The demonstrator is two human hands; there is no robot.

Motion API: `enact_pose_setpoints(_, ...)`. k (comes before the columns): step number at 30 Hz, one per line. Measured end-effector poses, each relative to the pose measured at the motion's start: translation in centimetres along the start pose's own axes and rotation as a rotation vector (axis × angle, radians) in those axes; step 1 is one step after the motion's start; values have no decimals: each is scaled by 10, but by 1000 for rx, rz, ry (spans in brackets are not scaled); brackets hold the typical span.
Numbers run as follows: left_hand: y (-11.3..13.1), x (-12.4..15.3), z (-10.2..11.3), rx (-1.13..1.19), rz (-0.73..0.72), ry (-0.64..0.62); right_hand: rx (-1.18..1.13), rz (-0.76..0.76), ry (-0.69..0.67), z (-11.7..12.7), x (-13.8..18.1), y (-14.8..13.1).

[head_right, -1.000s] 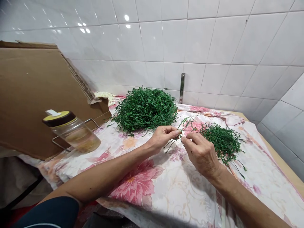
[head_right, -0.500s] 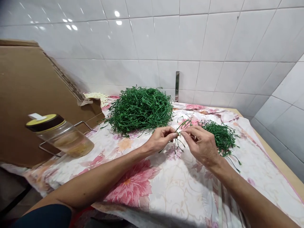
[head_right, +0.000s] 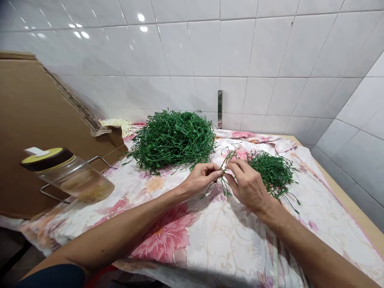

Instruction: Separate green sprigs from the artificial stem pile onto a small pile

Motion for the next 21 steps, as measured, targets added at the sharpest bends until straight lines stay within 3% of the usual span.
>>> enact_pose_setpoints(8, 3, 1, 4, -118, -55, 49, 35, -62, -97, -8, 3, 3)
enact_pose_setpoints(15, 6, 3, 9, -245, -47, 112, -145, -364, -154, -11, 2, 12)
enact_pose_setpoints(18, 7, 2, 7, -274, -64, 72, -242, -529, -279, -15, 1, 21)
enact_pose_setpoints(21, 6, 2, 2, -296, -104, 9, -292, -583, -428, -19, 2, 25)
Point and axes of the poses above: each hand's wrist, its own x-axis away from the middle knuckle, its own z-axis out of the back of the hand, y = z × x, the point moved 6 cm from there along -x, towards the middle knuckle, and after that the axes turned 6 degrees about -z, right-handed, at the moved point
